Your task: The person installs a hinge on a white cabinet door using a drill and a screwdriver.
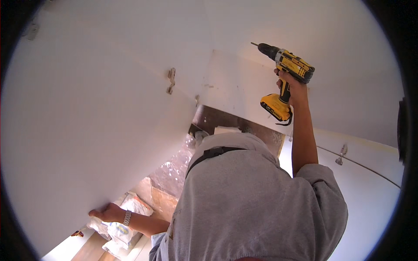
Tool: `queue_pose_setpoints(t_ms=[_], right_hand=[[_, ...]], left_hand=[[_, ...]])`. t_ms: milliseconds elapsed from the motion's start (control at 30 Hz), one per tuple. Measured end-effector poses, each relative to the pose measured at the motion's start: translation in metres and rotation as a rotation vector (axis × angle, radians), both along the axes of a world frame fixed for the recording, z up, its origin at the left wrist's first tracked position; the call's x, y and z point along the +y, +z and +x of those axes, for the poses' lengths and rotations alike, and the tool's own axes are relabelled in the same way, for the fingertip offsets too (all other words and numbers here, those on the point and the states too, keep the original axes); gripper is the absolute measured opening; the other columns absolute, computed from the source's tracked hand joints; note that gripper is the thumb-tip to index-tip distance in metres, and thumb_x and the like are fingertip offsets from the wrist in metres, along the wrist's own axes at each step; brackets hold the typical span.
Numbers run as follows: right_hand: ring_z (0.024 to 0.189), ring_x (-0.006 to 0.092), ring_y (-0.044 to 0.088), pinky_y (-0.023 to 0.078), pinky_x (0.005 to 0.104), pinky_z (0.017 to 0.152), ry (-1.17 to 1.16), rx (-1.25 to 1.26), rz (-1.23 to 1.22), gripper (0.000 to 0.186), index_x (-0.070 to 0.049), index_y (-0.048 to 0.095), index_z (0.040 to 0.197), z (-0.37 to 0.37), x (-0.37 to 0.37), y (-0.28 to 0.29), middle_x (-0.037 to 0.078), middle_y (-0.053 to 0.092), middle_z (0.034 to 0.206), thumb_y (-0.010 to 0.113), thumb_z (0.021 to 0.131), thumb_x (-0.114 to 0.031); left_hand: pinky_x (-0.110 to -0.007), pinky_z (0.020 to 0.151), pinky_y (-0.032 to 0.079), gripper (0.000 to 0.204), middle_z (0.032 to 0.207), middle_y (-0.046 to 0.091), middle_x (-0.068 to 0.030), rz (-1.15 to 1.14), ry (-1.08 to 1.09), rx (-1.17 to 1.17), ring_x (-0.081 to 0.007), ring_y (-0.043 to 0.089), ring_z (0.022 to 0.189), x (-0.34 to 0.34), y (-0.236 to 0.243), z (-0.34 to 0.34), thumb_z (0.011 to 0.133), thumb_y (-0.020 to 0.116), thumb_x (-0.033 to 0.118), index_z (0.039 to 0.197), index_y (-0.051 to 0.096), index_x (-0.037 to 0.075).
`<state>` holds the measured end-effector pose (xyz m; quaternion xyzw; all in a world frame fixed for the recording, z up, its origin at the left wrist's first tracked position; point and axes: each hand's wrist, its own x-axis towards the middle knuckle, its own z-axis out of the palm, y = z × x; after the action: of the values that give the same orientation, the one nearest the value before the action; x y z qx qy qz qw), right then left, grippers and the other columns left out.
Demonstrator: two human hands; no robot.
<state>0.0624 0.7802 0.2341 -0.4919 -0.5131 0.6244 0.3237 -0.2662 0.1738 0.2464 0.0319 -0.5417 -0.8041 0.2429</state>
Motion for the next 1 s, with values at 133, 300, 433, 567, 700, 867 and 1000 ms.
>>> queue_pose_setpoints(t_ms=[133, 300, 433, 567, 700, 867, 1000], right_hand=[[0.064, 0.0135, 0.062, 0.053, 0.026, 0.056, -0.004, -0.007, -0.014, 0.034, -0.002, 0.063, 0.109, 0.009, 0.01, -0.017, 0.01, 0.07, 0.092, 0.075, 0.077, -0.008], [0.064, 0.0139, 0.062, 0.053, 0.026, 0.057, 0.013, 0.067, -0.078, 0.034, -0.002, 0.063, 0.109, 0.016, 0.015, -0.032, 0.01, 0.07, 0.092, 0.074, 0.077, -0.006], [0.061, 0.0146, 0.059, 0.051, 0.0265, 0.056, 0.08, 0.127, -0.122, 0.035, -0.001, 0.06, 0.114, 0.016, 0.013, -0.033, 0.013, 0.069, 0.093, 0.068, 0.081, -0.005], [0.06, 0.0161, 0.061, 0.052, 0.0272, 0.056, 0.172, 0.29, -0.224, 0.037, -0.001, 0.057, 0.118, 0.019, 0.017, -0.042, 0.016, 0.068, 0.095, 0.065, 0.083, -0.004], [0.061, 0.0161, 0.063, 0.053, 0.0309, 0.058, 0.269, 0.523, -0.287, 0.038, -0.002, 0.054, 0.121, 0.003, 0.014, -0.058, 0.015, 0.066, 0.101, 0.064, 0.084, -0.007], [0.078, 0.0185, 0.063, 0.051, 0.0321, 0.07, 0.52, 1.024, -0.609, 0.047, -0.004, 0.053, 0.123, -0.046, -0.001, -0.043, 0.01, 0.065, 0.099, 0.067, 0.078, -0.012], [0.096, 0.0226, 0.059, 0.045, 0.0382, 0.087, 0.817, 1.234, -0.702, 0.059, -0.007, 0.055, 0.125, -0.113, -0.018, -0.026, 0.01, 0.065, 0.103, 0.07, 0.069, -0.018]], left_hand=[[-0.044, 0.112, 0.031, 0.068, 0.138, 0.049, -0.0113, 0.057, -0.006, 0.015, -0.0285, 0.044, 0.128, 0.008, 0.016, 0.01, 0.082, 0.074, 0.045, 0.131, 0.051, 0.002], [-0.047, 0.109, 0.035, 0.061, 0.136, 0.051, -0.0145, 0.163, -0.036, 0.096, -0.0317, 0.047, 0.125, 0.008, 0.028, 0.034, 0.086, 0.071, 0.038, 0.131, 0.05, 0.001], [-0.048, 0.109, 0.036, 0.061, 0.137, 0.05, -0.0145, 0.143, -0.042, 0.145, -0.0317, 0.047, 0.125, 0.007, 0.029, 0.052, 0.088, 0.069, 0.039, 0.131, 0.05, 0.0], [-0.047, 0.108, 0.038, 0.057, 0.136, 0.052, -0.0141, 0.117, 0.076, 0.12, -0.0314, 0.048, 0.124, 0.018, 0.025, 0.069, 0.091, 0.064, 0.04, 0.129, 0.051, 0.0], [-0.045, 0.106, 0.04, 0.055, 0.134, 0.053, -0.0143, 0.128, 0.114, 0.096, -0.0305, 0.05, 0.123, 0.025, 0.005, 0.066, 0.094, 0.061, 0.04, 0.129, 0.051, -0.001], [-0.041, 0.109, 0.037, 0.062, 0.139, 0.049, -0.0159, -0.073, 0.323, 0.007, -0.0284, 0.048, 0.126, 0.042, 0.019, 0.093, 0.098, 0.053, 0.044, 0.137, 0.045, -0.004], [-0.04, 0.108, 0.037, 0.06, 0.141, 0.047, -0.0135, -0.108, 0.191, 0.09, -0.0251, 0.048, 0.126, -0.03, -0.026, 0.093, 0.099, 0.052, 0.042, 0.137, 0.046, -0.003]])
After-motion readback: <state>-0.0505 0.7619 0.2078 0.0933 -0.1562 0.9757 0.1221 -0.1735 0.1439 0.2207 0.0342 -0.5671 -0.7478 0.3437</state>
